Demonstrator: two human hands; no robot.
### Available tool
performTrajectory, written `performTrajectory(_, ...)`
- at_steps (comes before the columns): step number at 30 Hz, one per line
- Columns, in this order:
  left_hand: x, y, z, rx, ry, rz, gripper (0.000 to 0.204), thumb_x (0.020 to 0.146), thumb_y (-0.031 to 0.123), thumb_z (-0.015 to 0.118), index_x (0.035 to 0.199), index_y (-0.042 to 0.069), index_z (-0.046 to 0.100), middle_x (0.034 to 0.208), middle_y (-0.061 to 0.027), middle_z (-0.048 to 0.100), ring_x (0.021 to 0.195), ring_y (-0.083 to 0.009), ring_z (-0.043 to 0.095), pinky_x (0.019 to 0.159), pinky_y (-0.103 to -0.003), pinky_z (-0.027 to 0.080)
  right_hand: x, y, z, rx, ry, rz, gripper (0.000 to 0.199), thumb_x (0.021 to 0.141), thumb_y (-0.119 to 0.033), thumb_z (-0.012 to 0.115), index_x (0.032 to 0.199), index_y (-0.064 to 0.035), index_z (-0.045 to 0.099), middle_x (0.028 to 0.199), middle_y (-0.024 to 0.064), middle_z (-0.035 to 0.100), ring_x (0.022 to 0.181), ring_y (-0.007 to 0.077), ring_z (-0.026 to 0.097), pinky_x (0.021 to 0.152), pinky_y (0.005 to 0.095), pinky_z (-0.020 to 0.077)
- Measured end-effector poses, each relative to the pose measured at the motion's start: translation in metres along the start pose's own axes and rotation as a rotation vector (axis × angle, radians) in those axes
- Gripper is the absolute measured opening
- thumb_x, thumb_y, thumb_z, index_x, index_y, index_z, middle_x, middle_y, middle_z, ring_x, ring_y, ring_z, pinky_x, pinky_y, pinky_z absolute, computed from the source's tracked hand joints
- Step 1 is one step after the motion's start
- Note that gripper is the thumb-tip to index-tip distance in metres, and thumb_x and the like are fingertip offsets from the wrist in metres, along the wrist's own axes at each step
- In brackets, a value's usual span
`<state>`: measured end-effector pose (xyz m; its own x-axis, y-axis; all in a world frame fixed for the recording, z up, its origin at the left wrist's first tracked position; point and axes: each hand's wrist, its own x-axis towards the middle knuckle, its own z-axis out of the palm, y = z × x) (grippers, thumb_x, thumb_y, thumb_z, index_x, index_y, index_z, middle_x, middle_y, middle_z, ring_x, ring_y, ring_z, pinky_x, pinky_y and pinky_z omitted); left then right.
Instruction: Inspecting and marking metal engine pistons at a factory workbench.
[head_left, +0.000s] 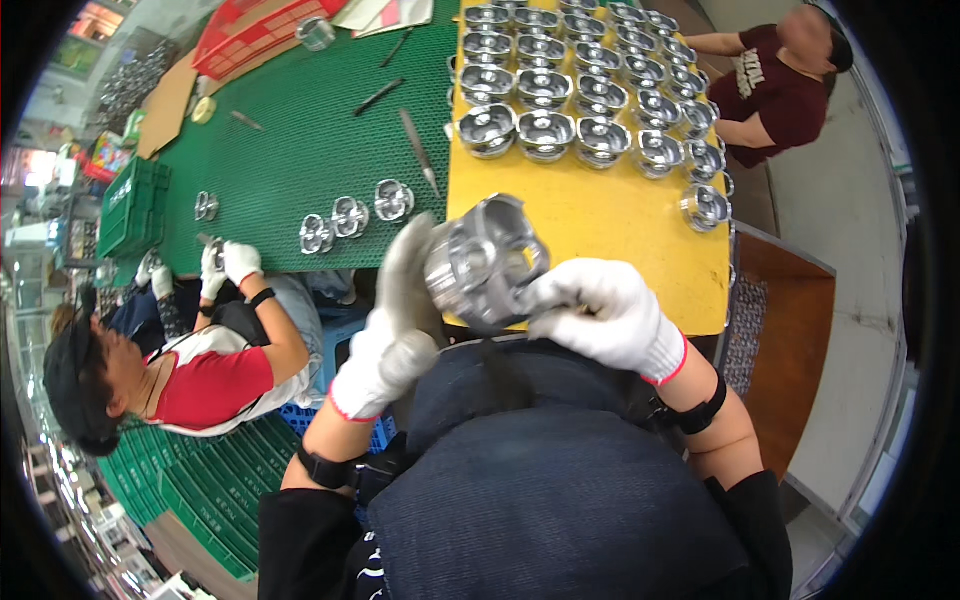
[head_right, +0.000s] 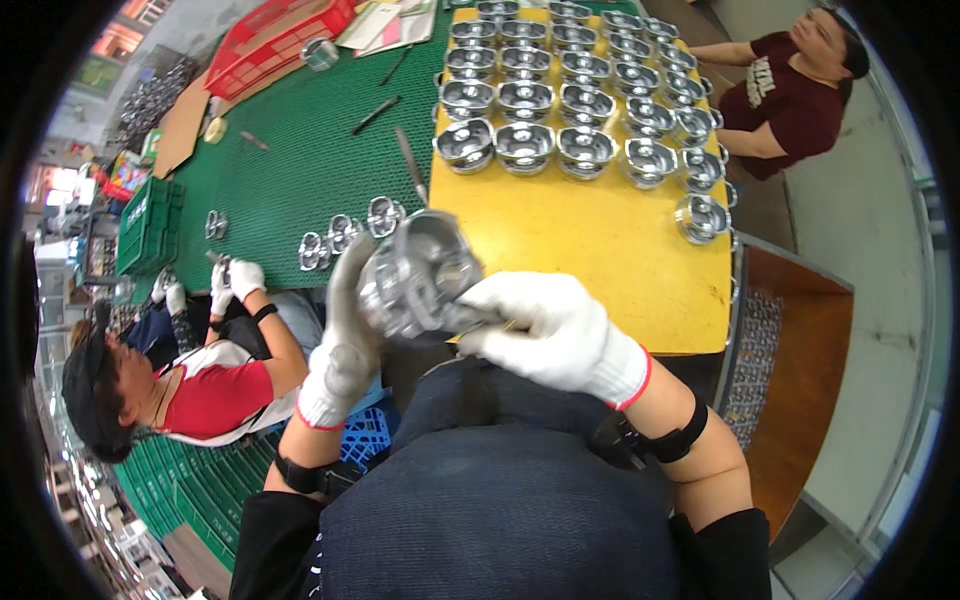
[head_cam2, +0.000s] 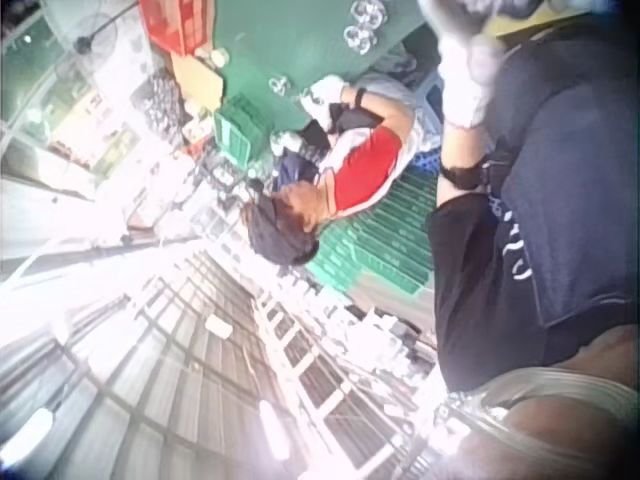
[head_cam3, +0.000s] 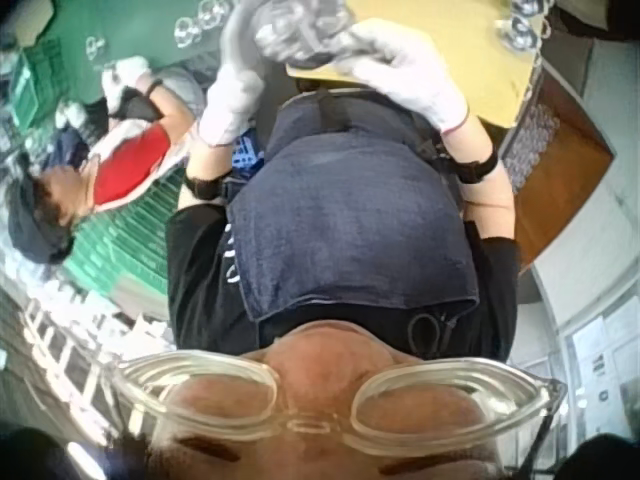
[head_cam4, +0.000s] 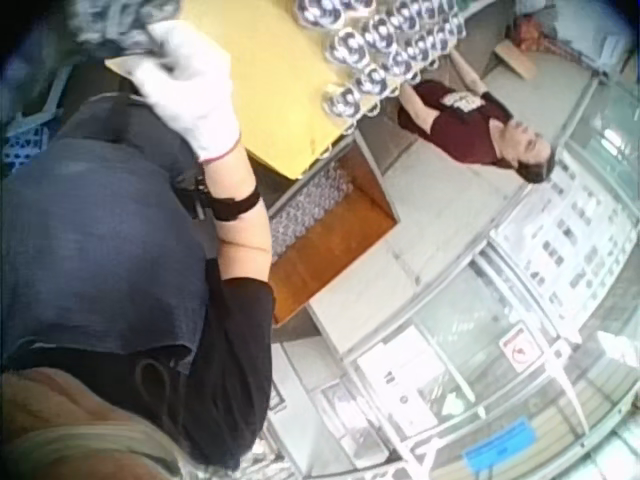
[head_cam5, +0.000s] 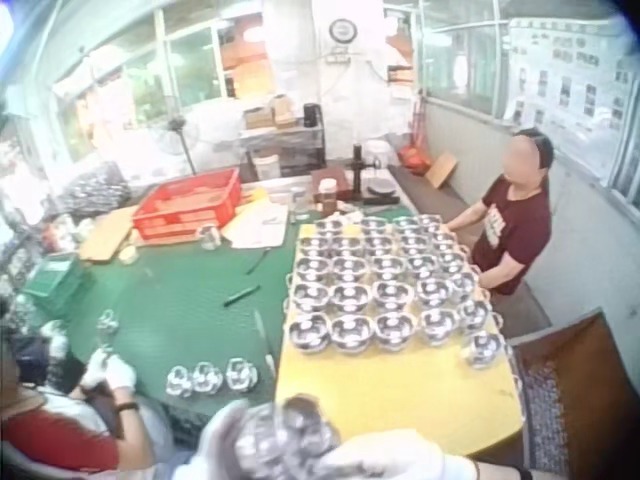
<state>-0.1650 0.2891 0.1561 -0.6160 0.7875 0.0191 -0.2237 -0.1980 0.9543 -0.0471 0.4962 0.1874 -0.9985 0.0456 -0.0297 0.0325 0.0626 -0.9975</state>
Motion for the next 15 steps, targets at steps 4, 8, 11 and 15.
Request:
performTrajectory(4, -0.002, 0.026, 0.037, -0.281, 0.043, -0.067, 0.113, 0.067, 0.044, 0.081, 0.144, 0.005, 0.009, 0.138, -0.0183, 0.037, 0.126, -0.0286, 0.041, 0.104, -0.044, 0.036, -0.01, -0.026, 0.003, 0.152, -0.197, -0.03, 0.036, 0.079, -0.001, 0.068, 0.114, 0.0004, 0.06, 0.1, 0.0096, 0.066, 0.087, 0.0157, 0.064, 0.076, 0.028, 0.0525)
performTrajectory(8, -0.015, 0.041, 0.039, 0.069, 0.046, -0.057, 0.115, 0.059, 0.037, 0.087, 0.141, 0.0, 0.015, 0.129, -0.0186, 0.041, 0.12, -0.0272, 0.045, 0.101, -0.042, 0.039, -0.02, -0.034, -0.031, -0.708, 0.094, -0.171, 0.045, 0.079, -0.002, 0.061, 0.123, -0.0068, 0.055, 0.099, 0.0132, 0.064, 0.08, 0.0192, 0.065, 0.069, 0.0304, 0.0526)
performTrajectory(11, -0.023, 0.048, 0.039, 0.238, 0.037, -0.06, 0.115, 0.057, 0.036, 0.088, 0.14, -0.001, 0.018, 0.125, -0.0175, 0.042, 0.117, -0.0267, 0.046, 0.1, -0.04, 0.039, -0.022, -0.078, -0.026, -1.164, -0.111, -0.238, 0.042, 0.075, -0.004, 0.058, 0.116, -0.0124, 0.06, 0.08, 0.0076, 0.058, 0.069, 0.0196, 0.06, 0.059, 0.0302, 0.0485)
performTrajectory(15, -0.023, 0.046, 0.035, 0.381, -0.07, 0.043, 0.112, 0.057, 0.034, 0.087, 0.139, -0.001, 0.02, 0.123, -0.0174, 0.043, 0.116, -0.0265, 0.047, 0.099, -0.039, 0.04, -0.015, -0.075, -0.008, -1.472, -0.1, -0.515, 0.035, 0.072, -0.017, 0.057, 0.106, -0.023, 0.064, 0.057, -0.0023, 0.04, 0.049, 0.0151, 0.05, 0.046, 0.0307, 0.0403)
